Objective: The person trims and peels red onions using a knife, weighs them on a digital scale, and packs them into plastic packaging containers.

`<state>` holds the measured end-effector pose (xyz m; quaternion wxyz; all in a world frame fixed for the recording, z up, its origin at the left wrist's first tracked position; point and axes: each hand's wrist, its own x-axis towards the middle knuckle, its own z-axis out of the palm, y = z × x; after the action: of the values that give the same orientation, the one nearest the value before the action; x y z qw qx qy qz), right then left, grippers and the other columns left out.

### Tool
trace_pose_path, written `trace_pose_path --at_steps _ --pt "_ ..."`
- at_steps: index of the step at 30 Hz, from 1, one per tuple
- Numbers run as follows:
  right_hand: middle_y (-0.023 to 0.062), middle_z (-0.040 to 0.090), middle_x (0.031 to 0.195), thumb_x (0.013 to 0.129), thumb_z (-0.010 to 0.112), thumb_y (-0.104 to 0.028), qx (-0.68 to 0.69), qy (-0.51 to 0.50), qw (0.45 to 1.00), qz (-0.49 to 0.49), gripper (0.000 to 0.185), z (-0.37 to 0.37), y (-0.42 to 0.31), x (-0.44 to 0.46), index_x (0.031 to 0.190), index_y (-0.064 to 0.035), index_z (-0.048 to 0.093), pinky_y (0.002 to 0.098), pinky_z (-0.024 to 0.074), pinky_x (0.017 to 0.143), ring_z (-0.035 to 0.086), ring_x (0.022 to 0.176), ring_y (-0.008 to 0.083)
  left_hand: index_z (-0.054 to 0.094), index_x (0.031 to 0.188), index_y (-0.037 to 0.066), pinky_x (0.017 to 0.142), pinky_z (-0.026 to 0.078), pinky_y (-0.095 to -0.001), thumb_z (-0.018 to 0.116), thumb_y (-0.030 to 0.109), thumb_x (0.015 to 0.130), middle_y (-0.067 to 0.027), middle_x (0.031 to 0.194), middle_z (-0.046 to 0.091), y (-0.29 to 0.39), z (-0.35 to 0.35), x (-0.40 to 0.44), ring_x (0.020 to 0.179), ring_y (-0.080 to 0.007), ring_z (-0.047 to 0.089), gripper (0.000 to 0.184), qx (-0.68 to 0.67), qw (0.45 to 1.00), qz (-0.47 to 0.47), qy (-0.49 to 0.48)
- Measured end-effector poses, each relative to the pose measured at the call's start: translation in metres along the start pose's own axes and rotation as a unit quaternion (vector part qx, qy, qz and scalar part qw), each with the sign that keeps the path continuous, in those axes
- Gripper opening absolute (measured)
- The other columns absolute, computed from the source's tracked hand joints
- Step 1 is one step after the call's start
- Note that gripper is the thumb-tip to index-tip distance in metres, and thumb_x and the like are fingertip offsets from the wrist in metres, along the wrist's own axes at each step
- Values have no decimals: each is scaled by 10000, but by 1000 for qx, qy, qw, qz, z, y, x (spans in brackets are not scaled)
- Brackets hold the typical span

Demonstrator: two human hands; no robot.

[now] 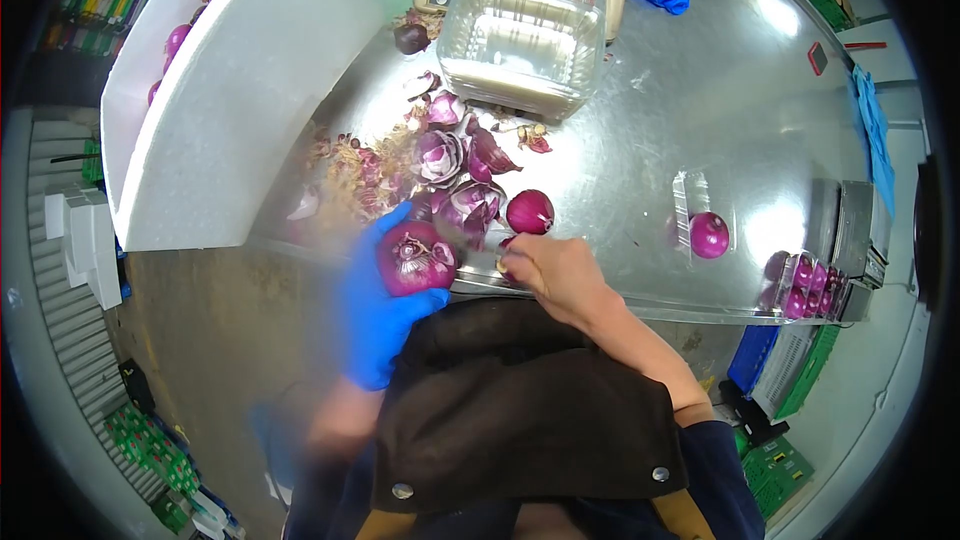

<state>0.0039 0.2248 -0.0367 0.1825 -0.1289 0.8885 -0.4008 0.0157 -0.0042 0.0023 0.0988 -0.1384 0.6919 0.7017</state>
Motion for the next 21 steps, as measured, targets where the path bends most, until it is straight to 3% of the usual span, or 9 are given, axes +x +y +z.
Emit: trace_pose_path --at_steps 3,7,10,13,18,21 --pt "100 608 716 963 551 -475 -45 14 994 -100 420 1 -5 -8 814 -83 565 464 492 579 622 630 354 471 1400 20 1039 478 -337 843 51 540 -88 1358 548 -1 0 1 1186 -189 569 938 -7 1000 12 17" --pt "86 621 754 963 547 -458 -64 5 994 -90 378 -1 -6 -9 889 -90 590 422 487 569 628 664 334 404 1466 66 1070 463 -378 757 -76 585 -117 1380 496 3 -1 1 1288 -251 487 960 39 999 31 -7" --pt "92 615 746 964 549 -454 -73 21 994 -76 389 3 -10 -9 863 -79 573 428 478 562 622 654 333 396 1473 71 1084 448 -385 761 -78 593 -115 1377 501 2 0 1 1289 -255 487 964 46 998 32 0" --pt "103 613 744 971 548 -439 -61 24 995 -69 393 6 -14 -11 833 -72 557 442 471 565 616 653 342 464 1398 25 1025 494 -338 820 11 543 -89 1360 536 -1 3 3 1184 -193 566 926 44 997 36 48" --pt "120 619 680 977 533 -474 -41 32 995 -83 458 9 -13 -12 775 -63 554 448 486 564 633 626 341 463 1389 34 1032 488 -337 818 -15 534 -85 1366 524 -4 0 4 1182 -194 563 927 127 988 65 52" --pt "142 595 650 986 515 -479 -38 21 999 -27 472 6 -16 -11 775 -58 550 475 477 589 629 656 369 457 1389 36 1043 479 -339 822 -24 530 -83 1372 515 2 9 2 1196 -195 550 935 126 988 62 59"
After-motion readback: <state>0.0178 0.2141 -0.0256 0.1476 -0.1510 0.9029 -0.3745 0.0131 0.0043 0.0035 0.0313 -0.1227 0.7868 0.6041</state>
